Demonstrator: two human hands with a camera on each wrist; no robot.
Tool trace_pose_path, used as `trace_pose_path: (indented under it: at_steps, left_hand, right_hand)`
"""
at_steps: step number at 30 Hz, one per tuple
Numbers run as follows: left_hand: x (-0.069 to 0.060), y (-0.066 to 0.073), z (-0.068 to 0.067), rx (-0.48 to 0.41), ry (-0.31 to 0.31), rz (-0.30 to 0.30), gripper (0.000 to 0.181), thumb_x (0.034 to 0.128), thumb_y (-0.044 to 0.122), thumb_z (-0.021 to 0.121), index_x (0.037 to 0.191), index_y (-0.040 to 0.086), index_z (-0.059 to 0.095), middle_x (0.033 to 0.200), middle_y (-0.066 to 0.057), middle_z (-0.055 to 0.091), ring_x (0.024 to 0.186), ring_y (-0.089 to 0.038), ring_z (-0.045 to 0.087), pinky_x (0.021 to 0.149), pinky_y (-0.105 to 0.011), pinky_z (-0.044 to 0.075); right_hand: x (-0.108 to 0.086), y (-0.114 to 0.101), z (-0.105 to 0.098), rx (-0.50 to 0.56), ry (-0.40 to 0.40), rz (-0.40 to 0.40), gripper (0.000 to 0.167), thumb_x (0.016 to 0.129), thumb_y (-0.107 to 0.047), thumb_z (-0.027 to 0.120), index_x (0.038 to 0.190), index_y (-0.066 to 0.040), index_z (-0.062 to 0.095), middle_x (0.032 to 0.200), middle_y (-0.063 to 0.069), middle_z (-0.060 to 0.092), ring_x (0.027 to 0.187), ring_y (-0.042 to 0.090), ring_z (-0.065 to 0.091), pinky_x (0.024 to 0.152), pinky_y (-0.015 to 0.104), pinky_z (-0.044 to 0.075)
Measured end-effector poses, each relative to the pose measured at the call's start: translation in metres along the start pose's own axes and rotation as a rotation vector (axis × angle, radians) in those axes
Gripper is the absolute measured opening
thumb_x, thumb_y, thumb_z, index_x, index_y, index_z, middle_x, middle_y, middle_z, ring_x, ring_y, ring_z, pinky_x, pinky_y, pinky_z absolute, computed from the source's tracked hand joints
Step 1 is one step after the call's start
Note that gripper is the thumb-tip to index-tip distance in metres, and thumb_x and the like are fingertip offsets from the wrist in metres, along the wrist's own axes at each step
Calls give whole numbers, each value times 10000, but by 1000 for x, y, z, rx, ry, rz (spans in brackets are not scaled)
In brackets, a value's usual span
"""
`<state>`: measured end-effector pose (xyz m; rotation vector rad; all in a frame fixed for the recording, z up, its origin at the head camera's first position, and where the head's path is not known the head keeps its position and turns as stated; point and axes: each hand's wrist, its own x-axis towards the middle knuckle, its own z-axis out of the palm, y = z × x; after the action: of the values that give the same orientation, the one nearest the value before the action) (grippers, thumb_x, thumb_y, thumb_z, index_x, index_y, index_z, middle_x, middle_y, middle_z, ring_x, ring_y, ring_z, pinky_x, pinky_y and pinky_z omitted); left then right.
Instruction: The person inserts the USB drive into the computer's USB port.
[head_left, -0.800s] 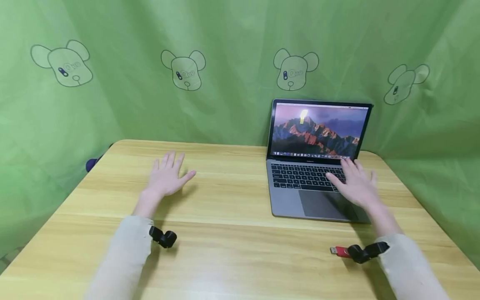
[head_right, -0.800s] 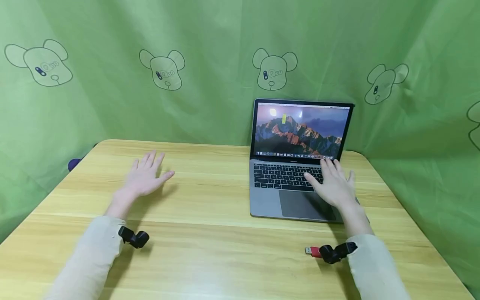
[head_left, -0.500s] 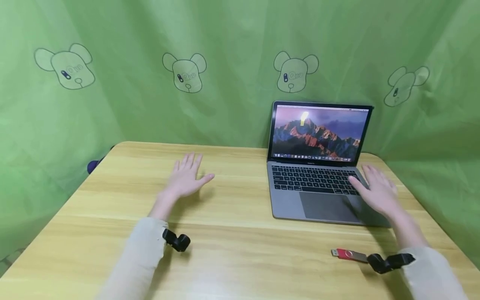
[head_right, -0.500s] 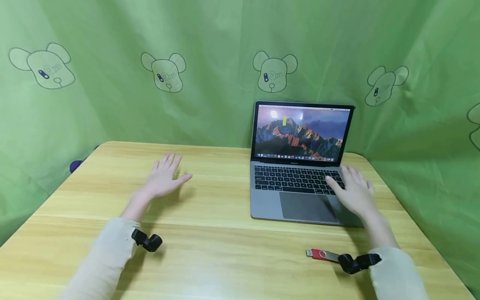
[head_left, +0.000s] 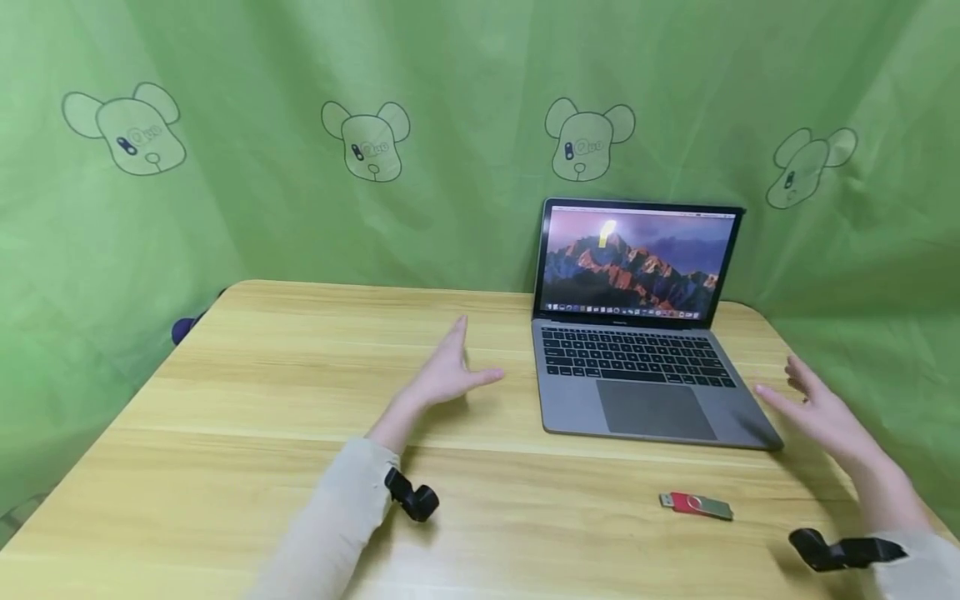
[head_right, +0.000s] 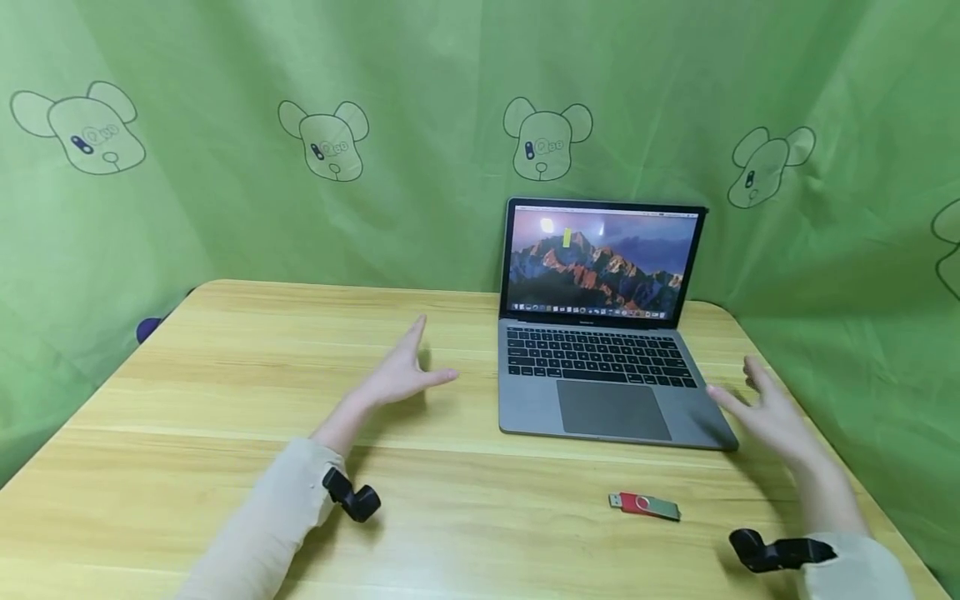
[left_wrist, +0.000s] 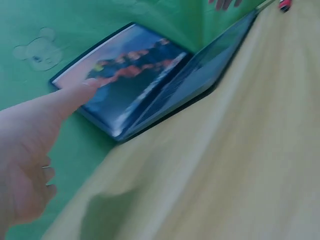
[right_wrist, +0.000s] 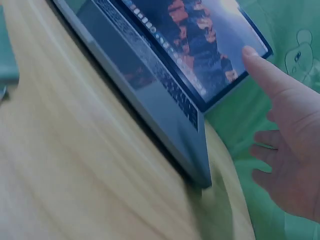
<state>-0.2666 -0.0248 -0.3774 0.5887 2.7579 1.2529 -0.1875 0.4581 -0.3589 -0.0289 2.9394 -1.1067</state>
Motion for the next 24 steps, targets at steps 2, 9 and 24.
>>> trace_pose_path:
  at_steps: [2, 9, 24]
  left_hand:
    - [0, 6, 11, -89, -26, -17, 1101, 765, 426, 731, 1478, 15, 0, 1531, -167, 44, 1390, -283, 120, 1119, -368, 122]
    - [-4, 20, 45, -214, -112, -39, 1097, 769, 405, 734, 1475, 1, -2, 1521, -190, 97, 1371, -314, 190, 1112, -405, 178]
    - [-1, 35, 78, -126, -149, 94, 1057, 718, 394, 783, 1479, 32, 144, 1492, -147, 261, 1349, -256, 273, 1095, -356, 246]
  right_hand:
    - [-1, 7, 1, 6, -34, 1, 826, 981, -331, 433, 1427, 4, -176, 1402, 432, -14, 1215, 635, 89, 914, 735, 152]
    - [-1, 23, 7, -8, -128, 25, 847, 977, -328, 455, 1402, 97, -143, 1369, 459, 82, 1209, 617, 143, 929, 703, 184]
    - [-1, 25, 14, -38, -159, 21, 860, 961, -325, 492, 1413, 103, -100, 1379, 435, 139, 1222, 613, 135, 922, 715, 187]
